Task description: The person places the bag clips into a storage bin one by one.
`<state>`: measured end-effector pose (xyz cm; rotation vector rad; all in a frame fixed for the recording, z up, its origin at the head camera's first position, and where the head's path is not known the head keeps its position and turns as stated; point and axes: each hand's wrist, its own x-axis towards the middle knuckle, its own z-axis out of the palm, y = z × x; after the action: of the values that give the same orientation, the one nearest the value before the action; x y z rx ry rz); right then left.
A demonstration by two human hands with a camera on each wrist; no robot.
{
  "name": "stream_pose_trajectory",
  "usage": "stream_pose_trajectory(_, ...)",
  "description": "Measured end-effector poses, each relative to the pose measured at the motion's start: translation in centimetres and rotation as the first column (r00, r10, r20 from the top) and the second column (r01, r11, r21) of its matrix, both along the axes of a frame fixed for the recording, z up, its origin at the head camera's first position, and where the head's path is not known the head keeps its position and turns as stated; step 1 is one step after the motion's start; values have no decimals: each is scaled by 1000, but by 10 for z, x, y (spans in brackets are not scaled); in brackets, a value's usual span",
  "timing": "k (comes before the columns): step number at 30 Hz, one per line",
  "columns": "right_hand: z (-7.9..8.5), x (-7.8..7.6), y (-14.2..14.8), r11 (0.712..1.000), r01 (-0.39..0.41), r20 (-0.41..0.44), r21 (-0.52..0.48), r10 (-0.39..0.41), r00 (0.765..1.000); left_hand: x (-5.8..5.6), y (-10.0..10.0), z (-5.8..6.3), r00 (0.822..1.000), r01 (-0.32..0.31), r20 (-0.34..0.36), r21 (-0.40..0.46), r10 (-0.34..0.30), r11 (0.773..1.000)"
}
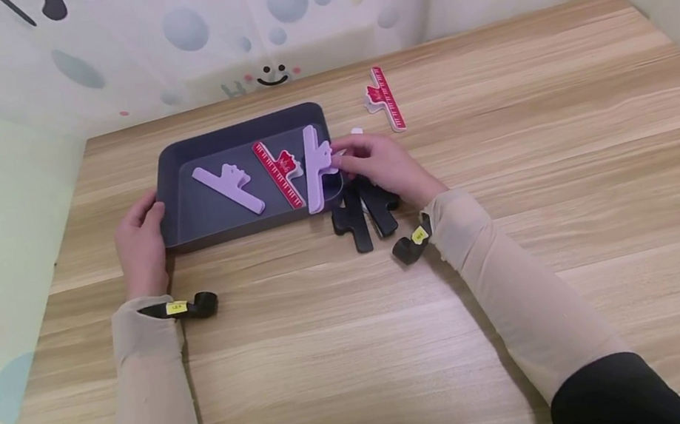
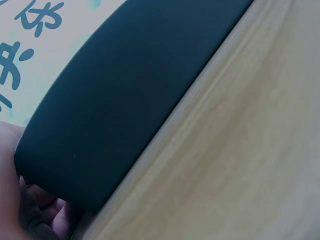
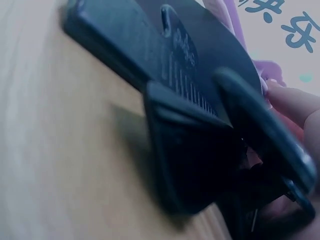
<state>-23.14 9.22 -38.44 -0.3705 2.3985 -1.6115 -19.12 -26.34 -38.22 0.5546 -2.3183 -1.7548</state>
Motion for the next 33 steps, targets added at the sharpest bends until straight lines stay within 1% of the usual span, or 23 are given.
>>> stream_pose_trajectory(6, -1, -1, -1, 1000, 4, -13, 12, -4, 1000, 1, 1, 1, 1000, 3, 1, 5, -3, 1000)
stream_pose_trajectory(11, -2, -2, -2, 1000, 11, -24, 21, -11, 1000, 1, 0, 0, 1000, 1, -5, 26, -1, 1000)
stream_pose_trajectory(14, -1, -2, -3, 1000, 17, -26, 21, -16, 1000, 0, 0, 0, 1000, 1, -2, 2, -1, 1000)
stream_pose_trajectory(20, -2, -2, -3, 999, 23, -35, 35, -22, 999, -1, -1, 0, 1000, 1, 3, -14, -1, 1000)
stream_pose_trajectory(29, 0, -1, -4, 999, 30, -55, 34, -28, 998, 0, 0, 0, 1000, 0, -9, -10, 0, 1000)
stream_pose_trajectory(33, 0, -1, -4, 999, 33, -59, 24, -31, 998, 1, 1, 0, 1000, 0, -10, 7, 0, 1000)
